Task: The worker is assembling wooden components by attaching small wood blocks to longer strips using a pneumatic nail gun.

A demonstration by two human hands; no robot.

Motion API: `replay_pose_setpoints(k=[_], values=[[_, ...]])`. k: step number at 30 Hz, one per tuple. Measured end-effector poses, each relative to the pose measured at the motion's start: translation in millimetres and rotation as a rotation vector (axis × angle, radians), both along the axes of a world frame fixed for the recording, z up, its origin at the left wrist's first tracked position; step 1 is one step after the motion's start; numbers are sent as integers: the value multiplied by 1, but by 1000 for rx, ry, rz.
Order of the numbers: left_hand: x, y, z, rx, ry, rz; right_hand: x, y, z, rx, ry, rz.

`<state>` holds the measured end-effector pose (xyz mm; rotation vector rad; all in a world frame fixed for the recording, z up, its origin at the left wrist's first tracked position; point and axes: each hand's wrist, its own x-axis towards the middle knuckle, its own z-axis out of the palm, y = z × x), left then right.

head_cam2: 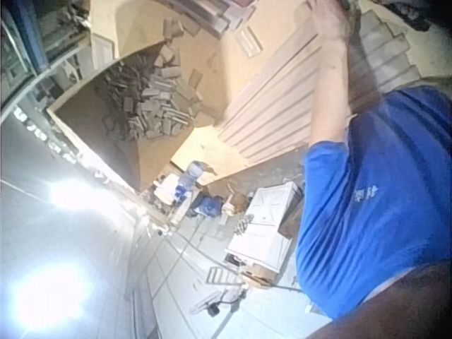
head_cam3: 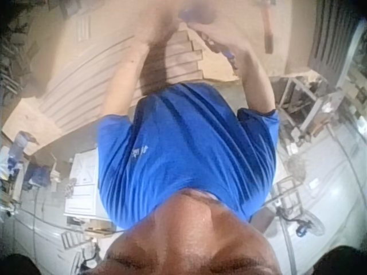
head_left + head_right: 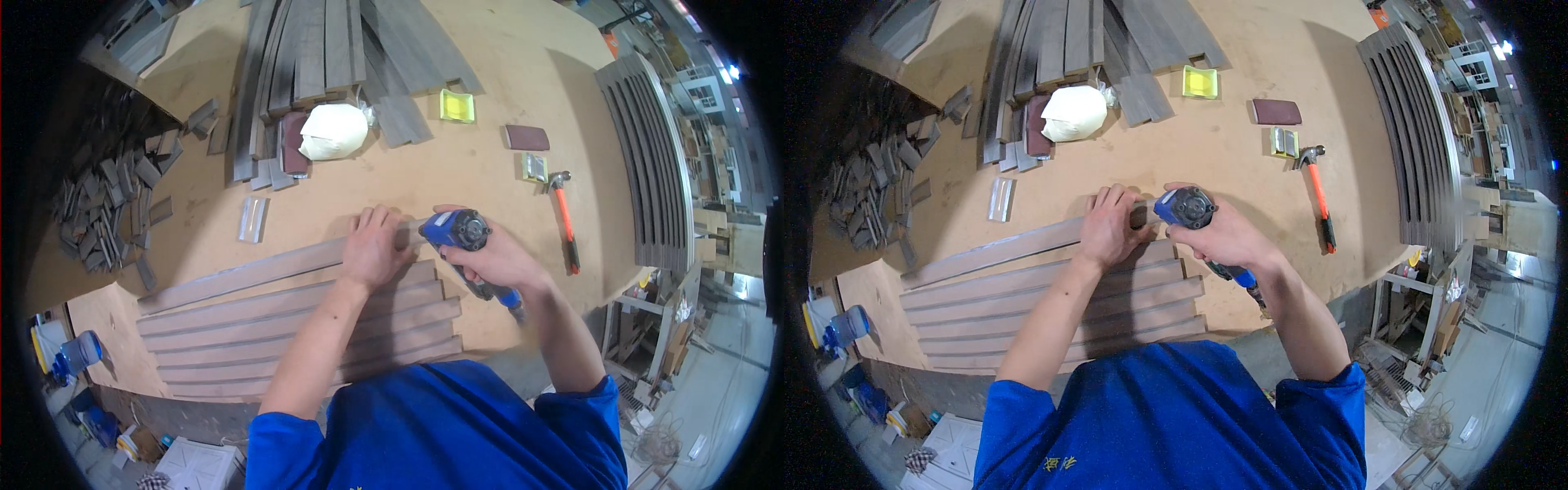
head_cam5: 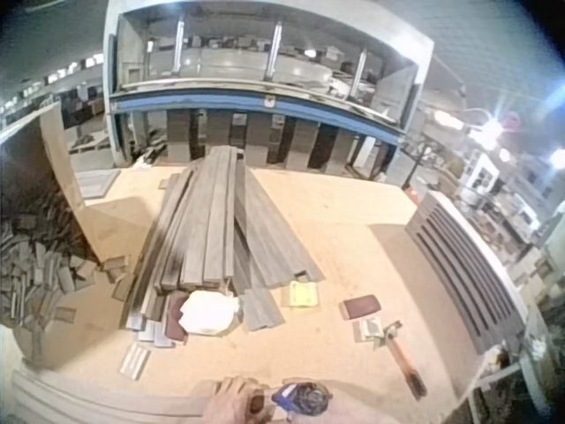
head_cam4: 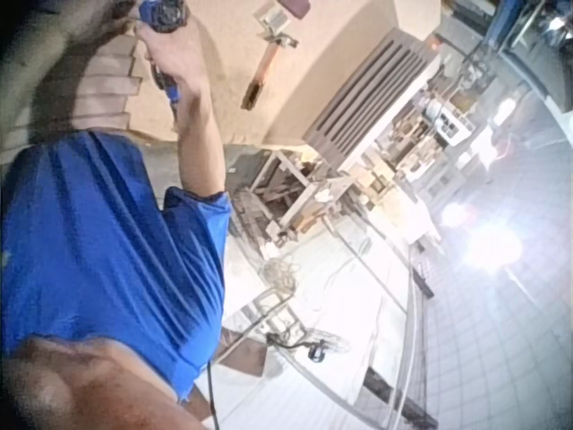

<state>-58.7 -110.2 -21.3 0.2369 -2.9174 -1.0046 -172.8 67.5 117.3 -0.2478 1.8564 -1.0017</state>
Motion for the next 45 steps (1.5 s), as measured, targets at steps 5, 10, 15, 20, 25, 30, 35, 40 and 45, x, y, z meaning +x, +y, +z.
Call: replay_pose_setpoints(k=[5,10,15,20,25,30,35,40,45], values=[[-1,0,-2,23,28,-2,-3,-4,-4,15,-15,-8],[-1,-1,-3,45,-26,1,-3,-4,-9,25,7,15],[-2,0,-1,36,-34,-4,-2,0,-13,-2,11,10],[-2,1,-4,14,9,7,3,6,-10,15,-45,-4],[-3,0,-7,25,28,2,8,11,-8,29,-51,12],[-2,-1,-10,37,76,7,14,3,2,48,3,10],[-1,-3,-1,46,7,-23,16,15,-6,3,-10,-109],[23,-24,2,20,31,-26,-3,53,-41,80,391,-135],[63,-62,15,-88,-39,56,-13,95,-88,402,738,-152]])
